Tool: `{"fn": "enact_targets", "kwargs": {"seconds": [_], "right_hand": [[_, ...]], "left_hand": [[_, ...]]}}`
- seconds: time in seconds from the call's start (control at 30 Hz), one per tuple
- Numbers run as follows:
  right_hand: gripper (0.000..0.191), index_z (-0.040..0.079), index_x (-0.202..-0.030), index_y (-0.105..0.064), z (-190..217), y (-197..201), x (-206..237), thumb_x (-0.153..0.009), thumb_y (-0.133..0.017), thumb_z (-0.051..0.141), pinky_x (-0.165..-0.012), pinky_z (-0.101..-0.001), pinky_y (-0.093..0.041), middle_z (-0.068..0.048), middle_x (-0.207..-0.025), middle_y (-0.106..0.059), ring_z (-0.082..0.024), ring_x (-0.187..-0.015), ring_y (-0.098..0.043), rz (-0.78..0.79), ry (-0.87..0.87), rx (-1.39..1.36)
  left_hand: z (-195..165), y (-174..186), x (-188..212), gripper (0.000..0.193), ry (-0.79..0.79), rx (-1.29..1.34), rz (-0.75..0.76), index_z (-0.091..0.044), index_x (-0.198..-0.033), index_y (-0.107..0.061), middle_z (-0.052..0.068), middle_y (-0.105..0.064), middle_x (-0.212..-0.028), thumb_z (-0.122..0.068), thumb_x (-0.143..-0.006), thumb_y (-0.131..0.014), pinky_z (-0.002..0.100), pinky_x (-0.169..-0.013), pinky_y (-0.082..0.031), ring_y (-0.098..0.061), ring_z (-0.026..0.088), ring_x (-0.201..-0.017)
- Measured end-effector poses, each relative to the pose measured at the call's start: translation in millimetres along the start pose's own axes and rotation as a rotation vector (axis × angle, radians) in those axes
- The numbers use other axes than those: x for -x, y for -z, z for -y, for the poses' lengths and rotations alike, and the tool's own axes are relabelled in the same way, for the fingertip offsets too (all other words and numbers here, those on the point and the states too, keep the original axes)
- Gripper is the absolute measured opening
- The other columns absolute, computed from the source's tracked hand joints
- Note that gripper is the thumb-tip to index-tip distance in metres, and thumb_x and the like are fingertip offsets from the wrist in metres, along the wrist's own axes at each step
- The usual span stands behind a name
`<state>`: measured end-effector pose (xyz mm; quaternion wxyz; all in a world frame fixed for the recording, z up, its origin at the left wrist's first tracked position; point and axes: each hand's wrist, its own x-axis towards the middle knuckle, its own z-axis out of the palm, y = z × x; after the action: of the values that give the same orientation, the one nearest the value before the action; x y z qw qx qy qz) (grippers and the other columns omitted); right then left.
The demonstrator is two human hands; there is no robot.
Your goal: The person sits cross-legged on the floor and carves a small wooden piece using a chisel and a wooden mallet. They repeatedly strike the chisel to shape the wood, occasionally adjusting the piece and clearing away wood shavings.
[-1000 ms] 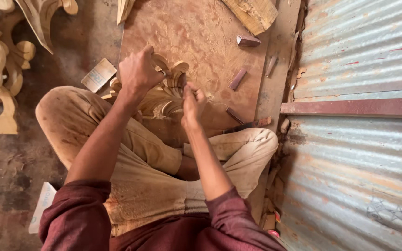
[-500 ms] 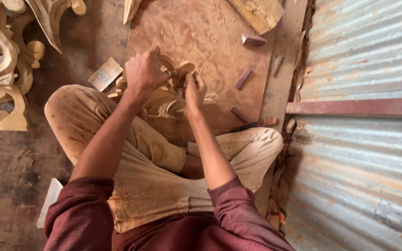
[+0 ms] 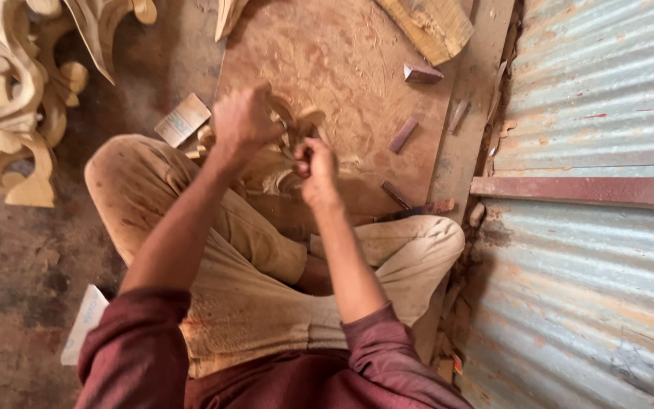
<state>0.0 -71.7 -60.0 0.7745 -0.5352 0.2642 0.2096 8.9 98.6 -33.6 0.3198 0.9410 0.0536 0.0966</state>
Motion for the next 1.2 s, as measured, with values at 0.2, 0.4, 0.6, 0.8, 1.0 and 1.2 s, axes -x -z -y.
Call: {"fn": "enact_targets", "kwargs": {"seconds": [0.2, 0.4, 0.6, 0.8, 1.0, 1.2], "right_hand": [[0.062, -0.011, -0.151, -0.02, 9, -4, 12, -0.101, -0.047, 0.014, -0.043, -0.0253, -0.031, -0.003, -0.064, -0.058, -0.01, -0.047, -0.041, 0.0, 0.02, 0.053], [0.067, 0.011, -0.16, -0.03, 11, -2, 15, -0.095, -0.048, 0.015, -0.042, -0.0219, -0.031, 0.003, -0.06, -0.053, -0.006, -0.046, -0.041, 0.005, 0.05, 0.049], [0.008, 0.016, -0.109, -0.051, -4, -5, 5, -0.101, -0.05, 0.013, -0.046, -0.0251, -0.031, -0.001, -0.062, -0.048, -0.01, -0.05, -0.041, 0.037, 0.026, -0.138], [0.013, 0.008, -0.096, -0.047, 0, -5, 12, -0.105, -0.049, 0.017, -0.043, -0.0278, -0.029, -0.002, -0.063, -0.052, -0.011, -0.045, -0.036, 0.136, 0.013, -0.185], [0.041, 0.025, -0.136, -0.05, 0, -6, 28, -0.097, -0.047, 0.012, -0.042, -0.025, -0.027, 0.002, -0.06, -0.049, -0.009, -0.045, -0.035, 0.028, 0.097, -0.131], [0.053, 0.012, -0.144, -0.019, -9, 3, 18, -0.099, -0.048, 0.017, -0.042, -0.0254, -0.027, 0.001, -0.058, -0.047, -0.01, -0.044, -0.032, 0.088, 0.039, -0.211]], "left_hand": [[1, -7, -5, 0.038, 0.077, 0.012, 0.118, -0.01, -0.088, -0.067, 0.002, -0.064, -0.062, -0.041, -0.082, -0.087, 0.033, -0.039, -0.041, -0.054, 0.013, -0.047], [-1, -5, -2, 0.034, 0.089, 0.086, 0.171, -0.019, -0.088, -0.072, 0.003, -0.067, -0.066, -0.046, -0.076, -0.088, 0.038, -0.044, -0.045, -0.058, 0.018, -0.053], [-4, 2, 3, 0.037, 0.101, 0.103, 0.124, -0.01, -0.087, -0.071, 0.012, -0.071, -0.07, -0.039, -0.073, -0.089, 0.047, -0.054, -0.052, -0.067, 0.03, -0.06], [-1, -1, 3, 0.026, 0.023, 0.12, 0.068, -0.013, -0.087, -0.074, 0.012, -0.072, -0.074, -0.026, -0.07, -0.088, 0.047, -0.054, -0.051, -0.068, 0.032, -0.064], [1, -3, 0, 0.028, 0.046, 0.141, 0.105, -0.018, -0.097, -0.075, 0.008, -0.072, -0.072, -0.03, -0.074, -0.088, 0.046, -0.049, -0.052, -0.068, 0.029, -0.058], [4, -13, 3, 0.04, 0.006, 0.082, 0.006, -0.01, -0.09, -0.072, 0.008, -0.071, -0.067, -0.037, -0.068, -0.093, 0.044, -0.049, -0.052, -0.068, 0.027, -0.055]]}}
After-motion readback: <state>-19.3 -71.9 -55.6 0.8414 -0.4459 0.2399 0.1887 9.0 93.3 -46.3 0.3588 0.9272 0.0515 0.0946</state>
